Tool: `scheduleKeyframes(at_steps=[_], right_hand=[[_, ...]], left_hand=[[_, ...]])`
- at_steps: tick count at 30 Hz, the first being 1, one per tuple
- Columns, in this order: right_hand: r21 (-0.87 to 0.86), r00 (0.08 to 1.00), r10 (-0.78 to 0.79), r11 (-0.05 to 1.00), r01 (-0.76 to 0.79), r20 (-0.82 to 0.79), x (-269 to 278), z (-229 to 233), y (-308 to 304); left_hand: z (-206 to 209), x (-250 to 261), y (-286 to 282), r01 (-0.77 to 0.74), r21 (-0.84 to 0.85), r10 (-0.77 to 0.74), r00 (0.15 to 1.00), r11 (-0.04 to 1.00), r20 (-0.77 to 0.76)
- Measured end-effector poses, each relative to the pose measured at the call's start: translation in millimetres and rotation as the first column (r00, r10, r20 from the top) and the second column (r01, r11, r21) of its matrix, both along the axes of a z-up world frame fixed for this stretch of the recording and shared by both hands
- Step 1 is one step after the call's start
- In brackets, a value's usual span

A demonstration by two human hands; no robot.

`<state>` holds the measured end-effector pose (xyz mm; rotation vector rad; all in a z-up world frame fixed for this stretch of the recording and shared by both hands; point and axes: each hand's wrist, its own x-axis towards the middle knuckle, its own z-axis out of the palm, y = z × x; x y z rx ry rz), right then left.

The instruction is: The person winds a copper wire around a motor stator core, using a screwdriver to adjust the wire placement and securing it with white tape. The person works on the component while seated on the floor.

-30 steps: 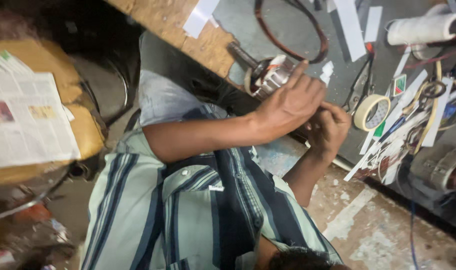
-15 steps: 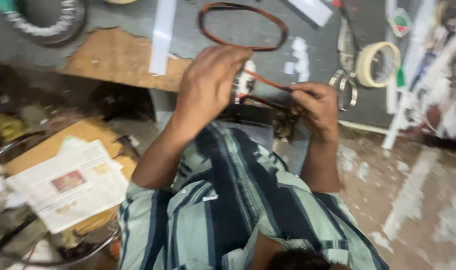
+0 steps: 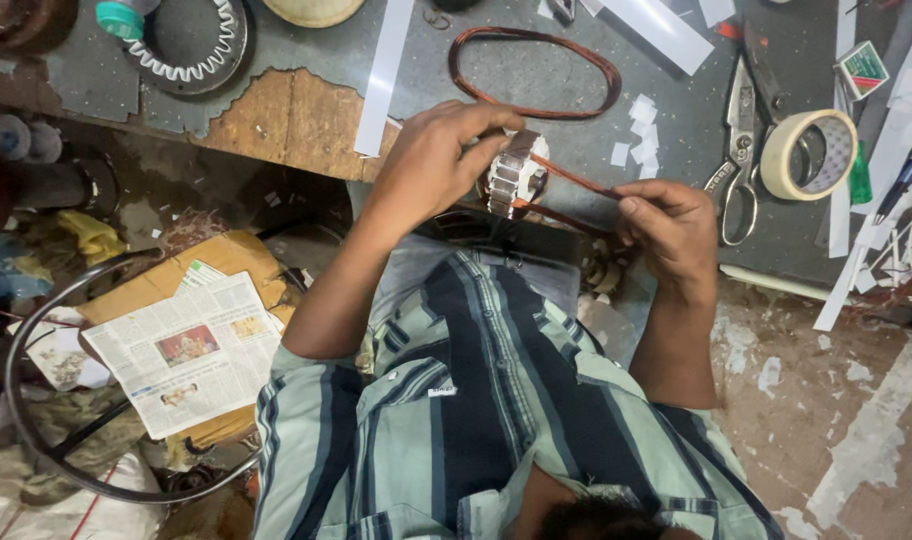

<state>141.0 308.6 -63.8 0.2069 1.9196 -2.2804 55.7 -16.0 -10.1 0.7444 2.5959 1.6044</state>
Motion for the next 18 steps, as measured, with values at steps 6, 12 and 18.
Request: scheduleKeyframes(at_steps=[6,12,18], right_hand=[[0.032,1.0,-0.003,0.999,0.003,0.002,-2.0,-1.6,0.2],[0.057,1.0,0.003,0.998,-0.003,-0.001,0.9,-4.5,-2.5],[0.081,0.999,0.027,0.996,-0.026,-0.021,-1.4,-2.7,-1.5]], left_hand=[[-2.5,-6.8,-0.2,0.058,0.084,-0.07,0.988,0.995,0.14],[-7.2,-9.0,-6.1,0.067,0.072,-0.079,0.98,0.995,0.182],[-19.2,-12.2,-15.1,0.029,-0.178,-0.088,0.937,0.984,-0.339]])
